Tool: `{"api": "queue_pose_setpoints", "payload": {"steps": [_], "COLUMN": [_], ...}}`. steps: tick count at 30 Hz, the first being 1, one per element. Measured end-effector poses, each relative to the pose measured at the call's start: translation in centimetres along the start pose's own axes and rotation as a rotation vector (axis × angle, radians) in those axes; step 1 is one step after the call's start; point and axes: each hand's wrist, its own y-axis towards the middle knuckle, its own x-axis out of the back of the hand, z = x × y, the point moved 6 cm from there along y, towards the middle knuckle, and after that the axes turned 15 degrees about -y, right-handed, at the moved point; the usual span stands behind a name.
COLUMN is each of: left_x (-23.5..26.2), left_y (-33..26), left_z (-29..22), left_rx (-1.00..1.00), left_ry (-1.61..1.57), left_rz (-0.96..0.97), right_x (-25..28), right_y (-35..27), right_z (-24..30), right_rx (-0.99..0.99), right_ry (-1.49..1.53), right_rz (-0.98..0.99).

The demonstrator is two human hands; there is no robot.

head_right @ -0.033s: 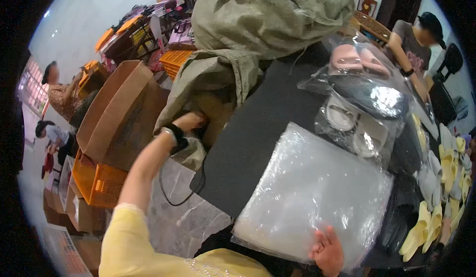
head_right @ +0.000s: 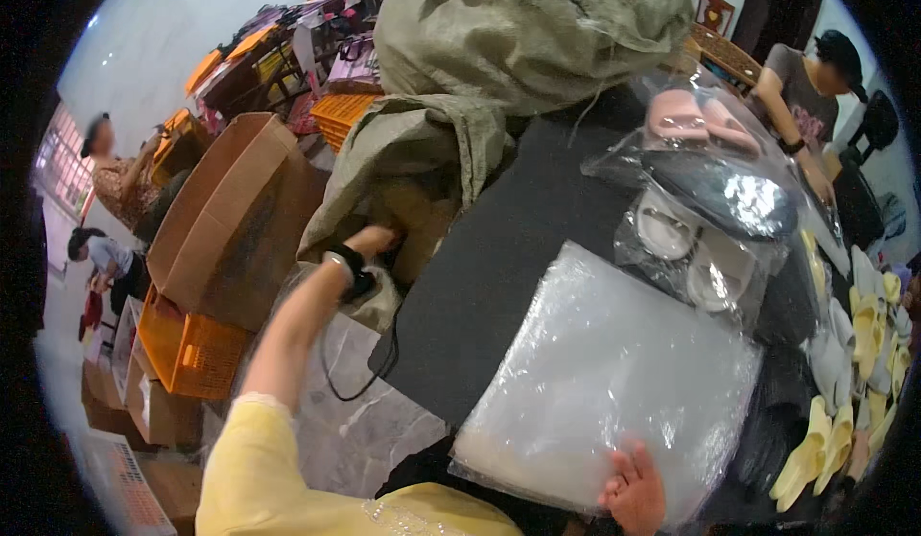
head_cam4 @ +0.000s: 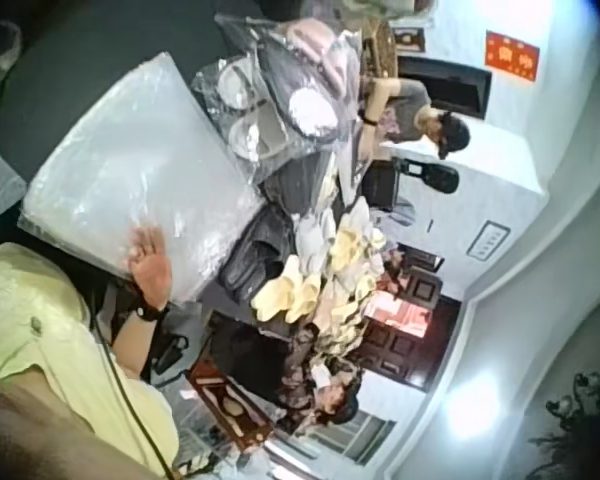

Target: Packing various pairs of slippers into plastic bags.

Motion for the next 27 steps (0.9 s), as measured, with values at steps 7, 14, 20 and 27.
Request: {"api": "queue_pose_setpoints", "payload": {"steps": [7, 14, 20, 27], "left_x": [-3.9, -6.3, -8.6, 6.6], "left_y": [5.7, 3.6, 2.0, 2.6], "left_z": [-2.9, -4.8, -2.5, -5.6], "left_rx": [0.602, 1.134, 1.233, 0.774], "left_ry": [-0.441, -0.857, -1.642, -1.114], "left_rz": [-0.059, -0.061, -0.375, -0.567], "right_x": [-1.6, -2.0, -1.8, -0.4], "right_y": [0.4, 0.0, 0.1, -0.9], "right_z": [0.3, 0.5, 0.1, 0.2], "right_rx": [-0.065, -0.007, -0.015, 0.068], "right_ry": [-0.104, -0.218, -0.19, -0.161], "right_rz": [0.0, -0.001, 0.01, -0.05]}}
